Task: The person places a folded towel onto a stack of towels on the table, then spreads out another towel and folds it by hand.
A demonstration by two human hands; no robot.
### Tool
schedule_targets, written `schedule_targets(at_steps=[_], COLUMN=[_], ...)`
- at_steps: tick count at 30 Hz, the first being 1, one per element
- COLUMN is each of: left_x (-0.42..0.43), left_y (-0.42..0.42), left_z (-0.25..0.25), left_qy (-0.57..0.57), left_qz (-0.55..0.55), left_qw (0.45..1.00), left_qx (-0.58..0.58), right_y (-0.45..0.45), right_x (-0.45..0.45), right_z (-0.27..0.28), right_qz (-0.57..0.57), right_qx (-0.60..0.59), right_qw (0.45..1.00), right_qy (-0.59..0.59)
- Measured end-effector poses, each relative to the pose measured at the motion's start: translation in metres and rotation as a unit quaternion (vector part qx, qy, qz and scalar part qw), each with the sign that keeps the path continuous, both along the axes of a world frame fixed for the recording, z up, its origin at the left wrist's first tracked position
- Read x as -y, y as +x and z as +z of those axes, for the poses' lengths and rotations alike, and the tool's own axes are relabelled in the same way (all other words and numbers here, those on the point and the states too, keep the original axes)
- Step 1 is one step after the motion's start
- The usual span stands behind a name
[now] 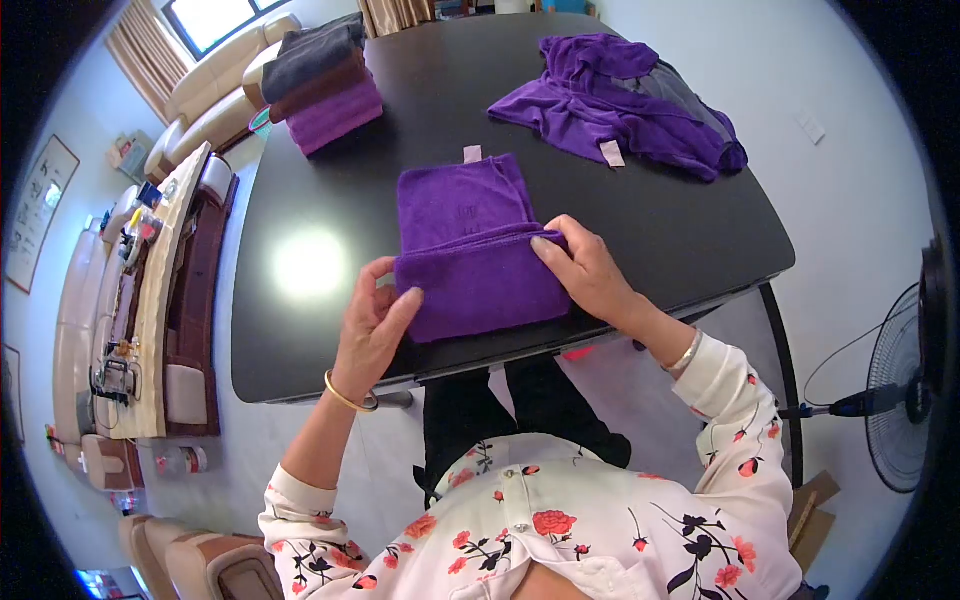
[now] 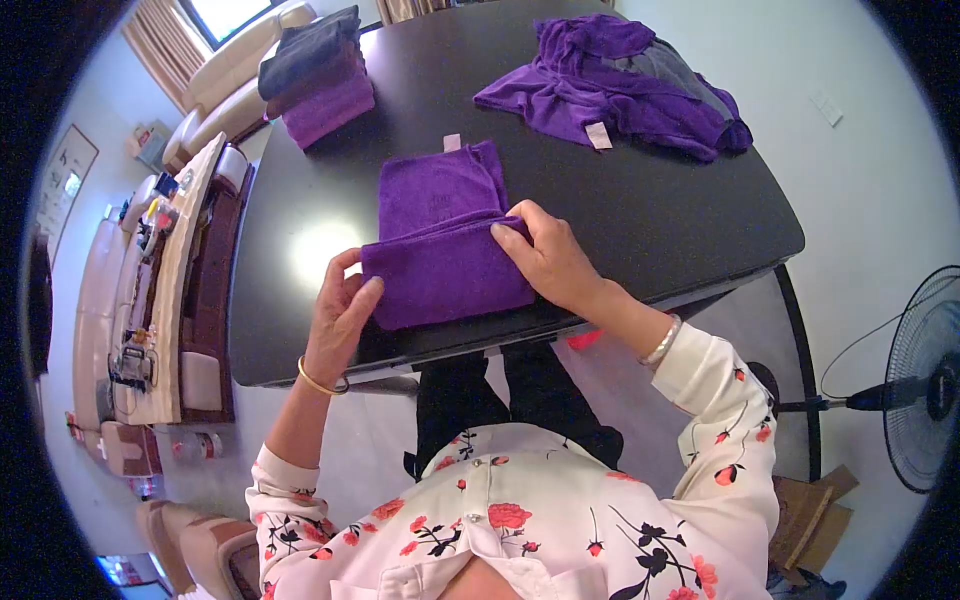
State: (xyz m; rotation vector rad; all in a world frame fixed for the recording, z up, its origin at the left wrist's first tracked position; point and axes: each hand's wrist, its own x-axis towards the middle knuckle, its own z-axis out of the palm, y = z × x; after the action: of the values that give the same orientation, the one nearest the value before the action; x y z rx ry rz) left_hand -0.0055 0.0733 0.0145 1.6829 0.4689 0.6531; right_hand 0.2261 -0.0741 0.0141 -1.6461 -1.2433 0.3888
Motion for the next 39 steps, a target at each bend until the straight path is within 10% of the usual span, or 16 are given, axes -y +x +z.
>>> schedule_targets(at_steps=[11,18,25,39], left_x=[-0.006,-0.003,-0.012,-0.001], left_y=[0.009,0.017,0.022,0.004], left_z=[0.006,0.027,0.007,0.005], left_qy=[0.187,0.498,0.478,0.566], left_qz=[0.089,0.028,-0.147,-0.039], left_qw=[0.957,0.864,0.838,0.81], left_qx=[-0.205,-0.068,-0.219,-0.148], right_y=[0.012,-0.004,-0.005,-0.001], right_x=[-0.015,-0.006,-0.005,0.014], right_z=[-0.008,0.03,-0.01,-0.014], right_qz=[-0.038,0.054,0.167,0.159], right_qx=[-0.011,0.312,0.361,0.36], right_qw=[0.995,0.944,0.916,0.917], right_qy=[-0.089,0.094,-0.053,0.071])
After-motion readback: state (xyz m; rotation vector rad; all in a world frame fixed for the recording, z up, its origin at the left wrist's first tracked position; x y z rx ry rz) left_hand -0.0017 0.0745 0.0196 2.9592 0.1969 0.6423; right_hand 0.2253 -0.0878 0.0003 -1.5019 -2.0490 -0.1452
